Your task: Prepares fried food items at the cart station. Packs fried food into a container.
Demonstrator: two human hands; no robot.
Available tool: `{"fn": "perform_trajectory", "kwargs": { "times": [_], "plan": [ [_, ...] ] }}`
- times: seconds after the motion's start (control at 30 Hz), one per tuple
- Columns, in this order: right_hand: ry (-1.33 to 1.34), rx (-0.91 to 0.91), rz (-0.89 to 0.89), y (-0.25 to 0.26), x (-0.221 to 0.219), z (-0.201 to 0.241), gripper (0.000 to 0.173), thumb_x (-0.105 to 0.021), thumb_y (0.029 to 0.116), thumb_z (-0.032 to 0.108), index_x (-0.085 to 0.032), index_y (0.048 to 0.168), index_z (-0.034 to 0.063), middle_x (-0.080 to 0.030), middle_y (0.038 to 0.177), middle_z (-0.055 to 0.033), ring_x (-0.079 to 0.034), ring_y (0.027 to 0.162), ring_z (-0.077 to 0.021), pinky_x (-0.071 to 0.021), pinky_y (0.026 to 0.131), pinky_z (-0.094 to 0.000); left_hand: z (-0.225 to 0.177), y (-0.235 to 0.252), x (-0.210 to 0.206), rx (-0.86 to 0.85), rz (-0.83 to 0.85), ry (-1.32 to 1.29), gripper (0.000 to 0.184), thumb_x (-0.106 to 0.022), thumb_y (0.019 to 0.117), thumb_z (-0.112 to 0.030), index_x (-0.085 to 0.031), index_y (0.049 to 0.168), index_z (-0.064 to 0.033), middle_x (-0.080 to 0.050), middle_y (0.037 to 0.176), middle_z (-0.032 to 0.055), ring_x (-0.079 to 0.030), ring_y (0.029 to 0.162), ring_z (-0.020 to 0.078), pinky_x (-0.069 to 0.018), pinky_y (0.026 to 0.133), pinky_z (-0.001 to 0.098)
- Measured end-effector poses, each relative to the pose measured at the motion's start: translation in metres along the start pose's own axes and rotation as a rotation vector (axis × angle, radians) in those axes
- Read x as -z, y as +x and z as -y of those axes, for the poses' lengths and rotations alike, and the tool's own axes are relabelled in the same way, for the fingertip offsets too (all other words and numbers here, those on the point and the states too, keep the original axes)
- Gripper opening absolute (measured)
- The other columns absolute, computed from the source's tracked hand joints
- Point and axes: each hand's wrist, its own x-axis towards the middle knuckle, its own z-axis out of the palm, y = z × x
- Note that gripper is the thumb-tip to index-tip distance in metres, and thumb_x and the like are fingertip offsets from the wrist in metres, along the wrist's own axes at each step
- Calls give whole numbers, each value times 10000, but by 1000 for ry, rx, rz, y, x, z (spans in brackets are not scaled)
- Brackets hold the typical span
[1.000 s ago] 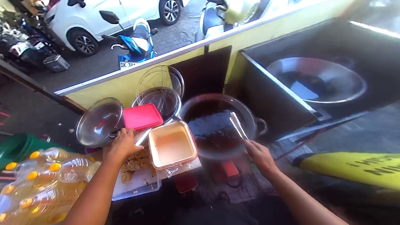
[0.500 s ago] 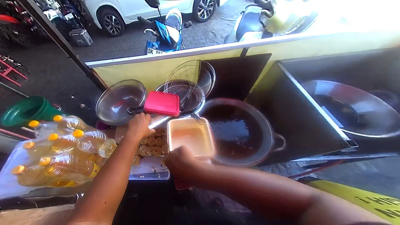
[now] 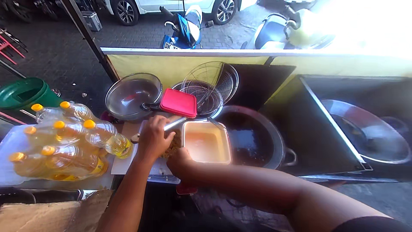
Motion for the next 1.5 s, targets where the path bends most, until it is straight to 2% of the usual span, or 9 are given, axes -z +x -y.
{"fn": "perform_trajectory", "kwargs": {
  "times": [0.13,0.23,0.47,0.57,0.7,0.83,0.97,1.3,1.5],
  "plan": [
    [56,94,-88,-18,9,-29,120,-600,953,31,-685,1016,-26,-682,1011,-201,-679,934,-380,-544,717,-555,-5,-51,9,25,-294,-282,272,-671,966,-315,-709,1149,-117,-692,1205,16,-646,1168,150,-560,1007,400],
    [118,144,-289,-58,1,-70,159,-693,944,262,-722,935,106,-680,835,-78,-681,780,-283,-541,631,-515,1,-97,6,93,-434,-415,263,-618,993,-323,-714,1097,-101,-712,1087,8,-687,1016,135,-601,893,380],
    [240,-179,-453,-165,-20,-169,192,-678,916,565,-731,932,382,-643,677,118,-632,632,-103,-515,556,-430,23,-177,-15,298,-425,-526,254,-602,1002,-331,-719,986,-106,-725,936,-27,-709,844,82,-630,743,281],
    [176,-344,-334,-158,-15,-169,270,-684,890,602,-713,911,334,-651,700,76,-654,681,-151,-515,590,-446,26,-188,-24,329,-395,-539,250,-610,998,-335,-724,973,-114,-730,906,-41,-711,820,70,-631,735,264],
    [201,-208,-352,-109,3,-122,317,-655,933,522,-729,1011,224,-689,789,-30,-689,772,-269,-529,648,-536,25,-186,-26,326,-389,-565,244,-613,995,-330,-725,971,-115,-729,892,-43,-708,805,67,-627,731,257],
    [180,-75,-235,-33,22,-65,221,-693,918,313,-697,923,92,-684,833,-106,-690,787,-313,-529,620,-543,25,-183,-22,298,-385,-575,227,-620,989,-318,-722,964,-117,-728,896,-45,-708,808,66,-628,731,254],
    [98,-47,-125,12,21,-39,137,-719,873,148,-703,953,38,-692,938,-150,-689,861,-341,-537,648,-539,29,-194,-17,255,-412,-578,224,-625,992,-288,-731,954,-94,-729,912,-24,-706,824,82,-624,740,266],
    [129,-4,-178,9,14,-62,138,-677,906,199,-689,905,61,-682,906,-134,-686,852,-334,-534,643,-555,48,-221,-24,302,-304,-573,258,-628,994,-328,-720,963,-89,-729,904,-19,-707,789,82,-630,720,263],
    [313,24,-378,-93,1,-146,247,-612,974,517,-747,976,309,-679,769,49,-671,747,-180,-530,634,-498,27,-215,-32,354,-259,-607,231,-632,997,-299,-719,979,-86,-738,905,-3,-720,792,106,-639,714,284]
  ]
}}
